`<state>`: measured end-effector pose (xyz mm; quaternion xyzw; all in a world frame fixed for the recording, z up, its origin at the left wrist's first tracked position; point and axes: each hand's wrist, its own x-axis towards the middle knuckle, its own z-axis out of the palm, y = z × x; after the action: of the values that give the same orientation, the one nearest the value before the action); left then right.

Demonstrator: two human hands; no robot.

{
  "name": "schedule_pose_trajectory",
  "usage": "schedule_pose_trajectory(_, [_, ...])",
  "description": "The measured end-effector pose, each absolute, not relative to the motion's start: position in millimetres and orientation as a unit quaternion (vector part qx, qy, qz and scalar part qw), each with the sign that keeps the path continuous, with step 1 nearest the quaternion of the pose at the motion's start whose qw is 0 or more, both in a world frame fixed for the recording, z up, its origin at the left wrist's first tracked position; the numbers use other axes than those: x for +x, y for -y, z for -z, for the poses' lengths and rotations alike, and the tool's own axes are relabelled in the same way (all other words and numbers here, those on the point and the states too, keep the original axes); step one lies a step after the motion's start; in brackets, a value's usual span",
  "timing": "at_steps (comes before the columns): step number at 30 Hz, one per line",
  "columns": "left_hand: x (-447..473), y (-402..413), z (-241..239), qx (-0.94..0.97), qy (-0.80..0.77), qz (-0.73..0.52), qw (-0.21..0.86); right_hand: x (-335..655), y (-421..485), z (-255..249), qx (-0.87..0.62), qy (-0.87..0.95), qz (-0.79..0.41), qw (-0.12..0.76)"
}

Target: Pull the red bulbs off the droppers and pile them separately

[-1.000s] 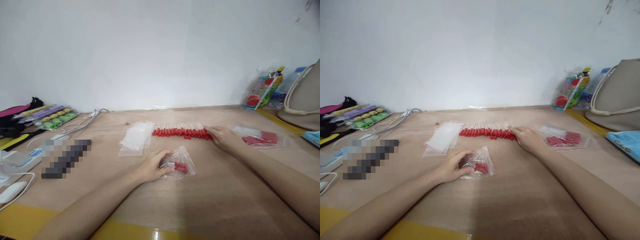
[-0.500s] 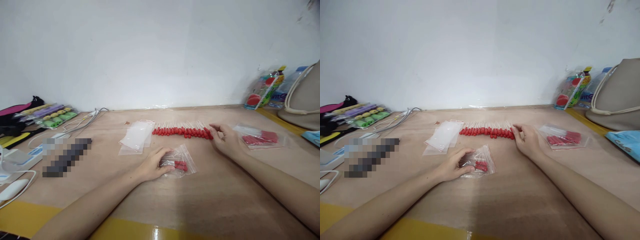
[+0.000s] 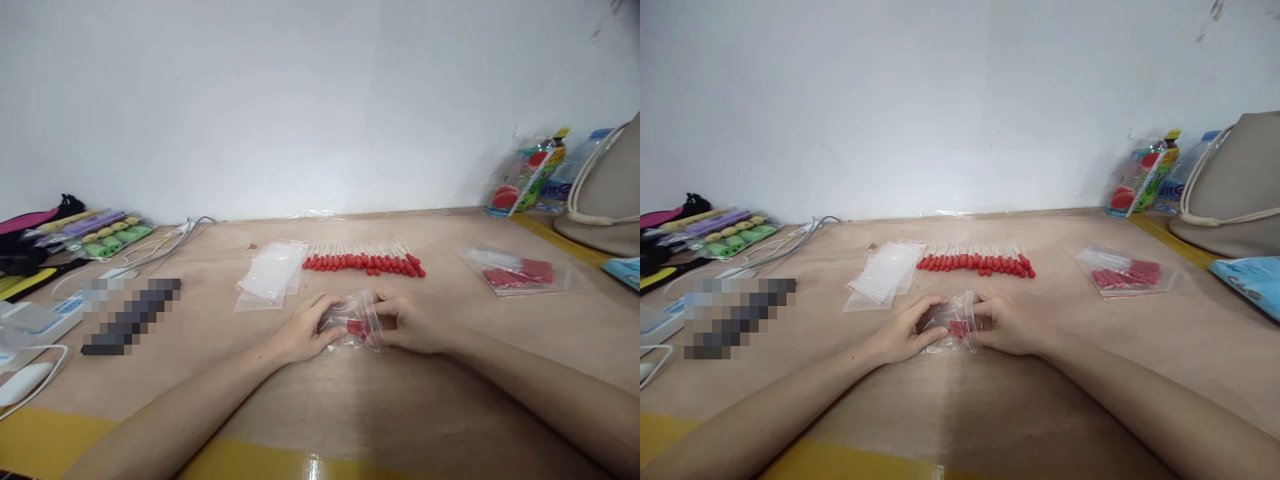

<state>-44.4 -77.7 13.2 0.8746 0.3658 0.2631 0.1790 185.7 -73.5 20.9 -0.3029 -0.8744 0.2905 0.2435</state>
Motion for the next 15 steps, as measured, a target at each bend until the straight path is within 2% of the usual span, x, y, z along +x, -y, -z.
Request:
schedule_pose_trajectory(4, [-43.8, 77.3, -13.4, 0.876, -0.364, -0.268, 0.171, 180.5, 78.8, -23.6, -0.350, 0.879, -0.251, 0.206])
schedule_pose_trajectory(11, [-43.9, 78.0, -16.2, 0.876, -0.368, -0.258, 0.177, 180.1, 85.5, -21.7, -0.381, 0.875, -0.175, 0.244])
schedule_pose_trajectory(15, [-44.3, 78.6, -16.6, 0.874, -0.372, -0.250, 0.188, 180.9, 85.8, -16.1, -0.362, 0.878, -0.182, 0.254])
